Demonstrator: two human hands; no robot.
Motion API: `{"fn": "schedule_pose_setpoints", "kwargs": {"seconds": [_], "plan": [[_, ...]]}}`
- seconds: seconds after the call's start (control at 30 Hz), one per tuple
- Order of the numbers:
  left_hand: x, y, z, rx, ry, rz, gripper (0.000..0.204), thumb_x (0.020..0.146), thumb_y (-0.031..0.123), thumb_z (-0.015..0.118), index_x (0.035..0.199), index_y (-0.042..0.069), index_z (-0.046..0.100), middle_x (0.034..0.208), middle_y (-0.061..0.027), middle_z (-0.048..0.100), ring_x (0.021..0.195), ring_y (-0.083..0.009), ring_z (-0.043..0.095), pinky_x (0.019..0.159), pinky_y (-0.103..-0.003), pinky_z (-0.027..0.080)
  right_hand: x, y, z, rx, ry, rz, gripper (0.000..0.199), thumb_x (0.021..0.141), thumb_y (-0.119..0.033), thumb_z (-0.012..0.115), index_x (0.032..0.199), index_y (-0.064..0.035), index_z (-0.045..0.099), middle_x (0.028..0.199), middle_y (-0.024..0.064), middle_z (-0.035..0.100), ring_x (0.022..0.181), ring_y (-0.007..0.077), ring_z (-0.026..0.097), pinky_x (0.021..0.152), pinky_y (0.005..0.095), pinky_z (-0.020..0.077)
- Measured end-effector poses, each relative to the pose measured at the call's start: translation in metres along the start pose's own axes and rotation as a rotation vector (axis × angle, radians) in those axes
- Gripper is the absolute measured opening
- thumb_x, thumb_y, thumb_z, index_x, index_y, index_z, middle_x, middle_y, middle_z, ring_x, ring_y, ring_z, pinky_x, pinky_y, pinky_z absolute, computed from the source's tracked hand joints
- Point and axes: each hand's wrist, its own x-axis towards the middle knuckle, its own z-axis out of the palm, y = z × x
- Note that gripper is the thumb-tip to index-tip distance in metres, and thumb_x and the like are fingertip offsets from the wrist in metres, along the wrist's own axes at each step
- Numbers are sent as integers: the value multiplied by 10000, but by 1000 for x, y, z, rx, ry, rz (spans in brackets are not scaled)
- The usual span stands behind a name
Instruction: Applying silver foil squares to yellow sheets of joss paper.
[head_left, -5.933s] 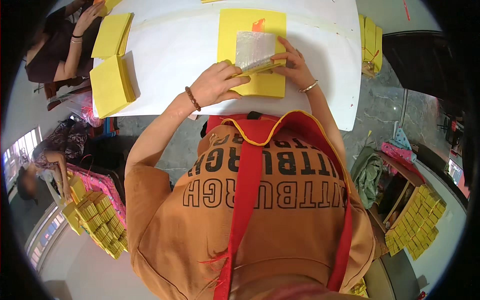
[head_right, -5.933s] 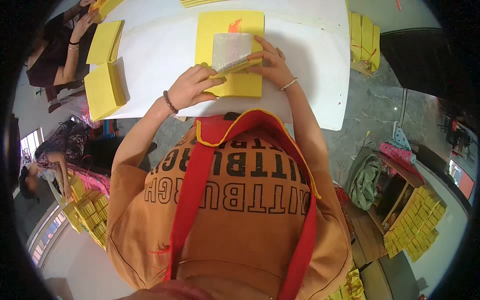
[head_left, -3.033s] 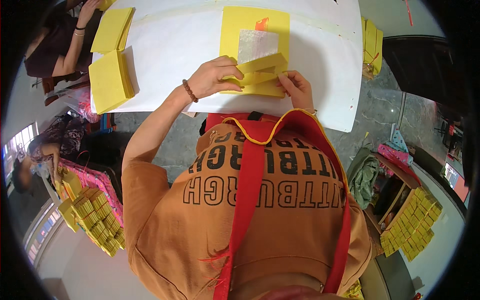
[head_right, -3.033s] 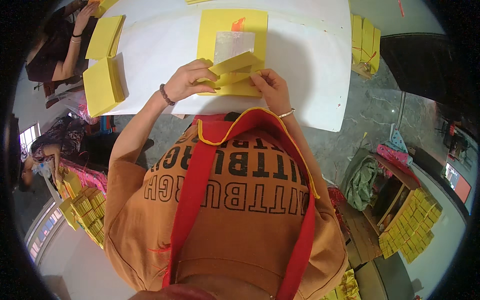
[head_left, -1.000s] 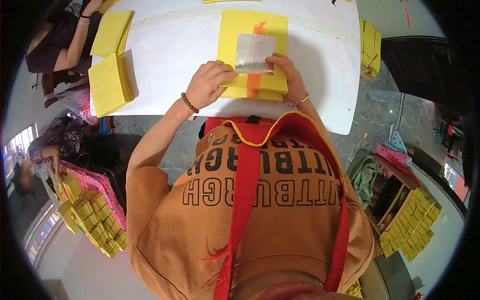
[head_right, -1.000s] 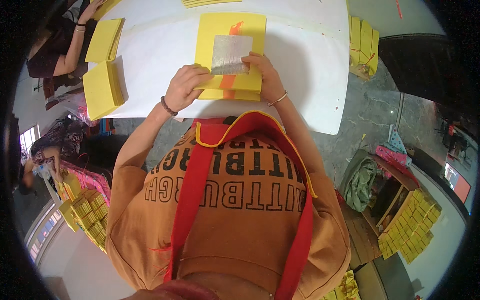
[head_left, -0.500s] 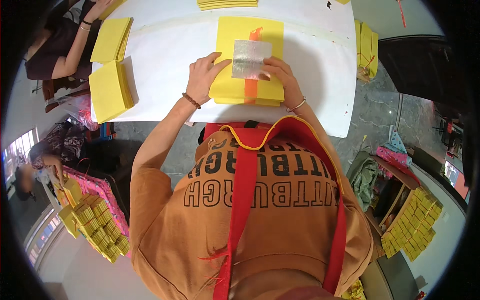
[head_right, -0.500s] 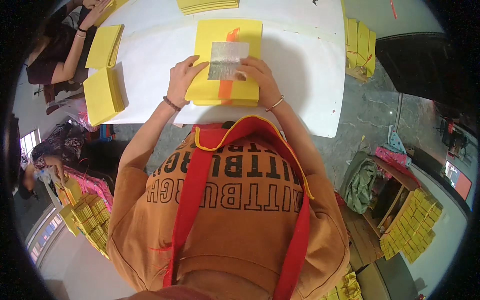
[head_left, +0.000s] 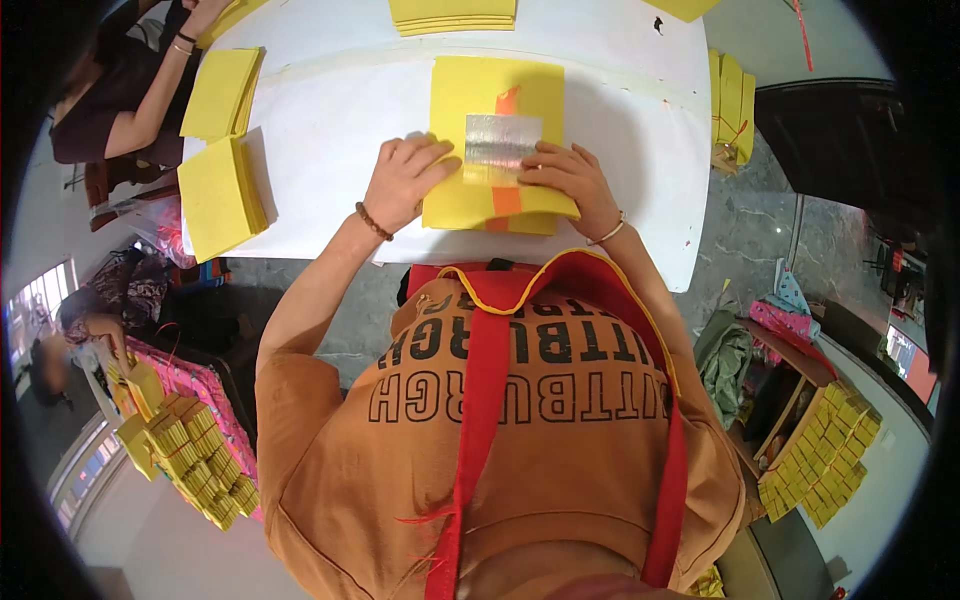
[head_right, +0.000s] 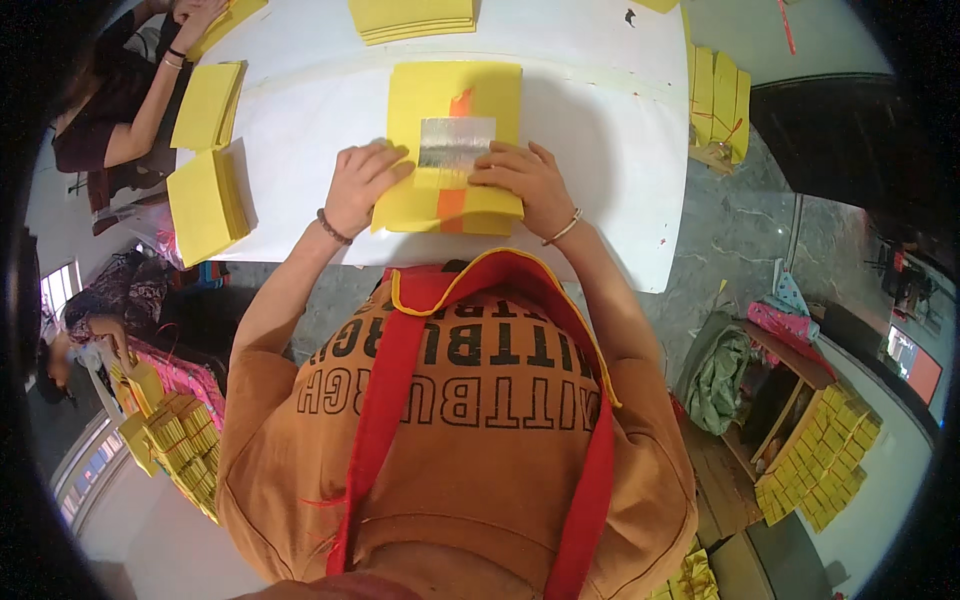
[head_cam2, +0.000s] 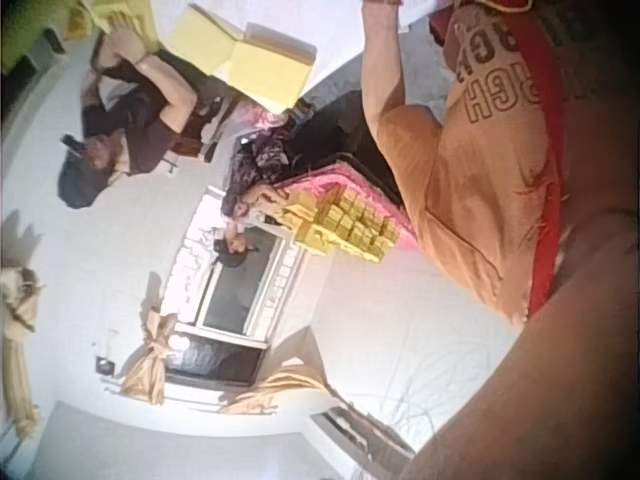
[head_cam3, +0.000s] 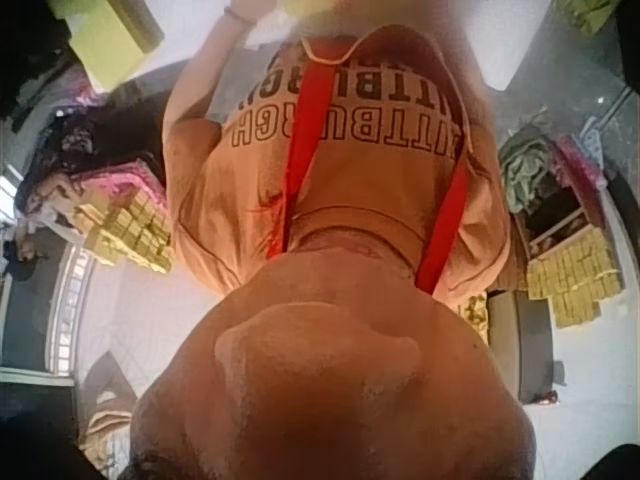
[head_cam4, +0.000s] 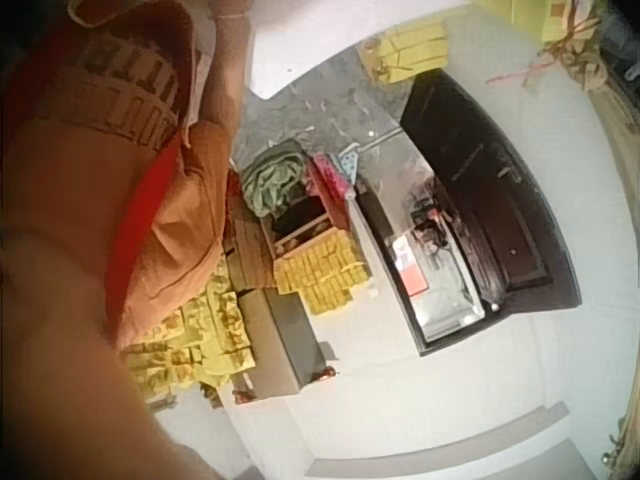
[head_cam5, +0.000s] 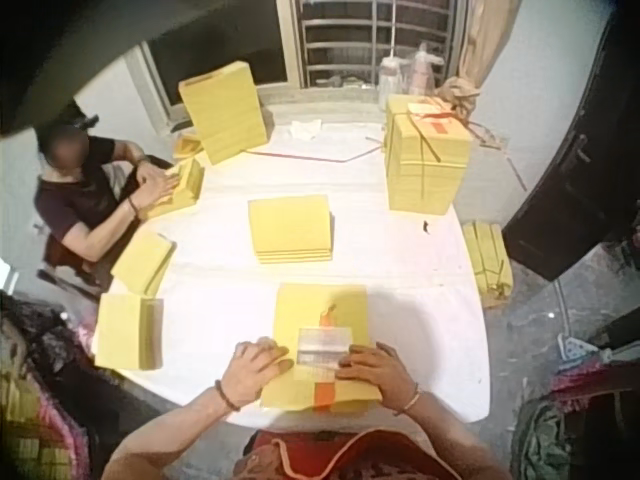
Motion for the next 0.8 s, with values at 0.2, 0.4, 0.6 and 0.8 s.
{"fn": "schedule_pose_setpoints", "kwargs": {"seconds": [0.2, 0.4, 0.6, 0.8], "plan": [[-2, 10, -11, -214, 27, -19, 232, 740, 167, 574, 961, 105, 616, 956, -30, 608, 904, -199, 548, 747, -316, 413, -8, -14, -6, 121, -57, 20, 223, 770, -220, 627, 992, -206, 629, 1021, -46, 630, 1096, 172, 528, 890, 358, 306], [14, 9, -10, -602, -124, -569, 213, 854, 221, 551, 956, 49, 621, 716, -105, 602, 688, -246, 575, 637, -331, 442, 15, -14, 1, 601, -24, 655, 240, 809, -272, 633, 972, -98, 649, 995, 60, 653, 837, 209, 638, 714, 330, 460], [24, 6, 6, -918, -82, -1009, 252, 867, 221, 575, 1000, 12, 623, 741, -116, 653, 659, -162, 619, 595, -282, 465, 31, -24, 22, 790, 561, 732, 304, 798, -200, 651, 1053, -39, 613, 909, 118, 664, 736, 148, 627, 639, 289, 484], [27, 2, 15, -983, -23, -1074, 231, 858, 176, 582, 1009, 4, 616, 761, -84, 668, 647, -117, 612, 578, -263, 466, 23, -16, 23, 660, 344, 790, 317, 782, -161, 666, 1063, -26, 612, 850, 105, 659, 717, 123, 609, 634, 245, 470]]}}
